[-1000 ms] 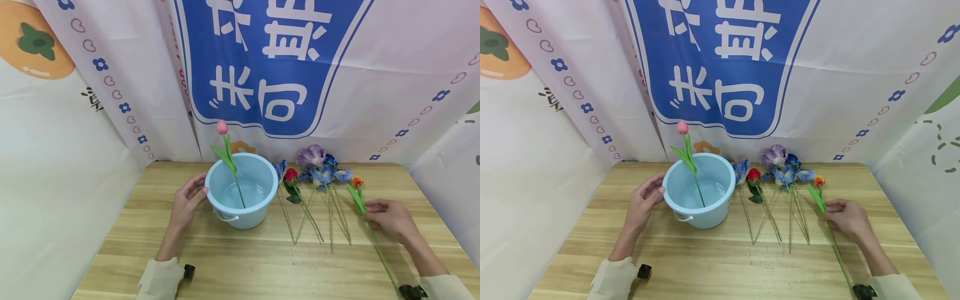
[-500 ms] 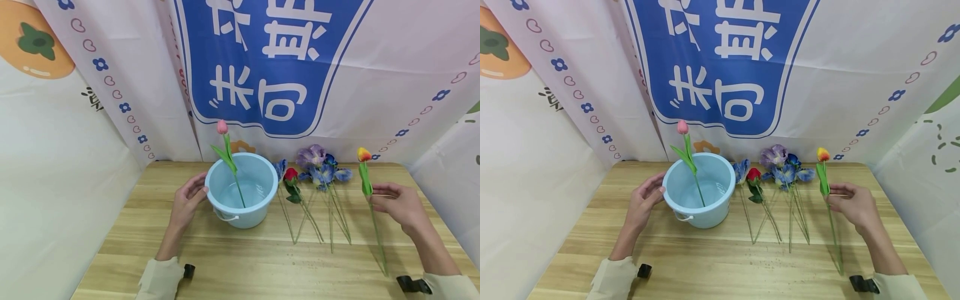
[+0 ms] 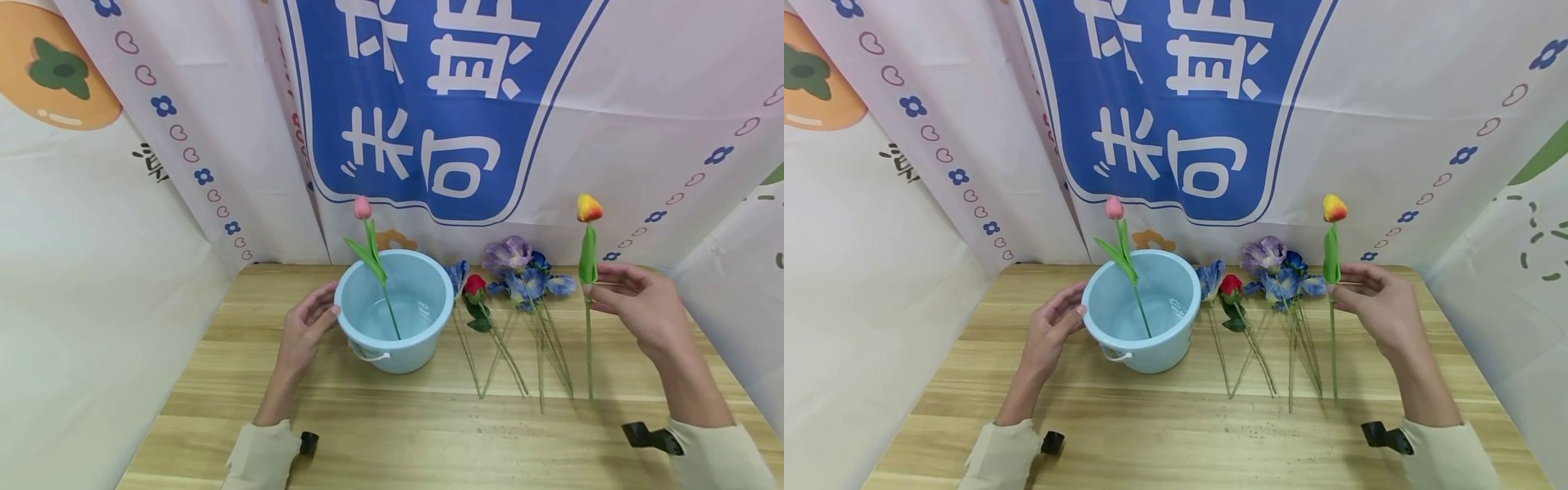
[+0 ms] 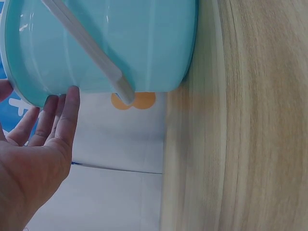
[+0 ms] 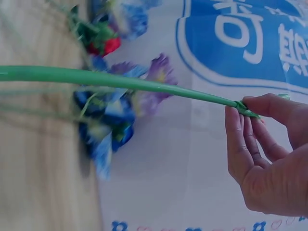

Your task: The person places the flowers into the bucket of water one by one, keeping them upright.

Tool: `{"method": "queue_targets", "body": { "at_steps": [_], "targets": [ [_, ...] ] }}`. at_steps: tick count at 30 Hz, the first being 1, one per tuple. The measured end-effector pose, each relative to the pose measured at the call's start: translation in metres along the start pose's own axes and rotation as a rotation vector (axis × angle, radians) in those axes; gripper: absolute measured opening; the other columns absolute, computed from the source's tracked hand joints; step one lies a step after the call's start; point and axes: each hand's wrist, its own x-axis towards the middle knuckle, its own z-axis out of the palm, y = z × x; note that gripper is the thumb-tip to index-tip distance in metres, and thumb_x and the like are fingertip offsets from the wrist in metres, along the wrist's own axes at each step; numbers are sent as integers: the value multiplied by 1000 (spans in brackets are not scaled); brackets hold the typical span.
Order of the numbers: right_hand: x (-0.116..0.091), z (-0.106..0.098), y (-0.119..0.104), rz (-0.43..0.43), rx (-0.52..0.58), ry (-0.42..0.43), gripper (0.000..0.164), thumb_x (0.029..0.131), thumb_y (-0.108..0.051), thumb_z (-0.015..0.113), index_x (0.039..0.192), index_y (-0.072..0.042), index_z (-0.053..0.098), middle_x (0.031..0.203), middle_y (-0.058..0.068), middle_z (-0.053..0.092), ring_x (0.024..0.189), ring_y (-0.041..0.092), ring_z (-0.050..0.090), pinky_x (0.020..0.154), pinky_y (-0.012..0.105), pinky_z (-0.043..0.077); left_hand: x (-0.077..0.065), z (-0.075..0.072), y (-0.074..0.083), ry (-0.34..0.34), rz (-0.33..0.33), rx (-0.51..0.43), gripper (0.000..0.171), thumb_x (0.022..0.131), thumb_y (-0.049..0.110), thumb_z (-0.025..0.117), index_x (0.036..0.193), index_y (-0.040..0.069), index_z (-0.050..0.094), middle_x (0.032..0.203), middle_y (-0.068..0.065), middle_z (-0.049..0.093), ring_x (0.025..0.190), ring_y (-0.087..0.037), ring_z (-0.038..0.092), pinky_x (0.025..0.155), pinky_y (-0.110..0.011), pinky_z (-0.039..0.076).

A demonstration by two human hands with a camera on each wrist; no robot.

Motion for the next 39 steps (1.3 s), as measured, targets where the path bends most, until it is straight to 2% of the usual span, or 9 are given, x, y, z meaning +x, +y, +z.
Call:
{"method": "queue_targets", "body": {
  "at_steps": [2,8,14,22,26,39],
  "targets": [
    [2,6,-7,-12,48,5,32,96,-2,79,120,-20,67,100,-18,75,88,-3,76,74,21,68,0,0,0,0,1,-1,49,106,7,64,152,-3,52,145,-27,61,118,-3,69,99,-23,65],
    [5,24,-25,-60,50,24,31,95,-3,81,120,-17,69,100,-16,75,89,-2,76,76,20,68,1,0,0,-5,-2,-13,50,105,6,64,153,-5,51,146,-28,61,117,-3,69,99,-24,65],
    [8,40,-43,-94,113,33,32,94,-5,82,122,-14,70,103,-11,76,90,3,77,77,18,67,1,1,1,-2,-8,-4,51,105,6,64,153,-5,51,146,-28,61,118,-2,69,99,-23,65],
    [14,60,-65,-201,276,19,32,92,2,82,120,-8,73,99,-3,78,84,9,77,73,21,69,1,1,-2,1,4,-9,49,105,6,64,152,-4,53,144,-29,62,117,-5,70,97,-24,66],
    [15,71,-78,-233,350,18,32,91,4,82,120,-6,73,100,2,76,87,12,75,75,24,69,1,0,-3,-5,20,-18,48,106,6,63,152,-4,53,143,-29,62,117,-6,70,96,-26,66],
    [25,106,-122,-377,488,27,34,91,6,80,124,-2,73,106,8,75,94,19,72,80,29,70,0,1,-2,7,4,-13,48,105,6,64,151,-4,53,143,-29,62,117,-5,70,96,-25,66]
  ]
}}
